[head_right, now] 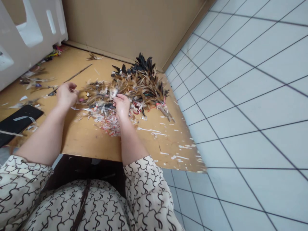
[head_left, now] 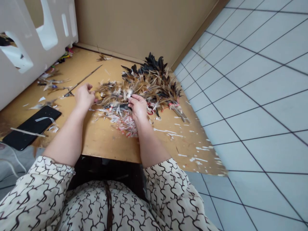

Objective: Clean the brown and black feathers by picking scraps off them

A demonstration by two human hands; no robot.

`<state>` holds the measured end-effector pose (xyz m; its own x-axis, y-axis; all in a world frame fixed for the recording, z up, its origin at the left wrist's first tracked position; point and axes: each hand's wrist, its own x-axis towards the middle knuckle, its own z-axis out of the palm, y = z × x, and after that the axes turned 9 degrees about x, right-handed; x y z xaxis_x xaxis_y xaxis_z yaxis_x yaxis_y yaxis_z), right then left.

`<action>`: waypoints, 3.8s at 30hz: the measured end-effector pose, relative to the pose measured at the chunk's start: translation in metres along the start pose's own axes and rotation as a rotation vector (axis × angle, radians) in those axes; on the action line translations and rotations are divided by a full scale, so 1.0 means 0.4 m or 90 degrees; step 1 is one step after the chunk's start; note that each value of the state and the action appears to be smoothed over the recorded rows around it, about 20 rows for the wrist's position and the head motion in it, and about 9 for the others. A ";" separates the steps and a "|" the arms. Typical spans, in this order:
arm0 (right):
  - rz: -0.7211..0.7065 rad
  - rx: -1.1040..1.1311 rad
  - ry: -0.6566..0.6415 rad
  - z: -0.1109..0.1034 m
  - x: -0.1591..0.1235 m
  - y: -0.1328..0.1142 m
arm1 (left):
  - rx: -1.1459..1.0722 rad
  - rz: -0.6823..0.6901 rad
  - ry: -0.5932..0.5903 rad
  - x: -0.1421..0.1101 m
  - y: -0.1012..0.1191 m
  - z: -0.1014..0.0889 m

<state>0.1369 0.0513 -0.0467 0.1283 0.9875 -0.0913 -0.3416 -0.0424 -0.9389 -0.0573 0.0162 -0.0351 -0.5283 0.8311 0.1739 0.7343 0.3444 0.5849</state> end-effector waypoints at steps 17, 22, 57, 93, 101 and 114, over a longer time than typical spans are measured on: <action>-0.266 -0.345 -0.044 -0.004 0.001 0.045 | 0.245 0.032 -0.057 0.020 0.030 -0.008; -0.313 -0.412 -0.063 -0.002 -0.021 0.036 | 0.223 0.108 -0.072 0.060 0.103 0.015; -0.426 -0.815 -0.604 0.031 -0.122 -0.016 | 0.307 0.088 -0.228 -0.006 0.057 -0.032; -0.475 -0.763 -0.428 0.028 -0.107 0.009 | 0.302 -0.010 -0.085 0.018 -0.013 -0.063; -0.467 -0.769 -0.434 0.029 -0.106 0.009 | 0.138 -0.067 -0.019 0.020 -0.011 -0.079; -0.467 -0.780 -0.433 0.031 -0.108 0.008 | -0.235 -0.108 -0.075 0.005 0.001 -0.092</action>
<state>0.1188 0.0103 -0.0418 -0.6184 0.7142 0.3279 0.5760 0.6958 -0.4291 -0.0737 0.0020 -0.0053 -0.5608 0.8274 -0.0286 0.4280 0.3193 0.8455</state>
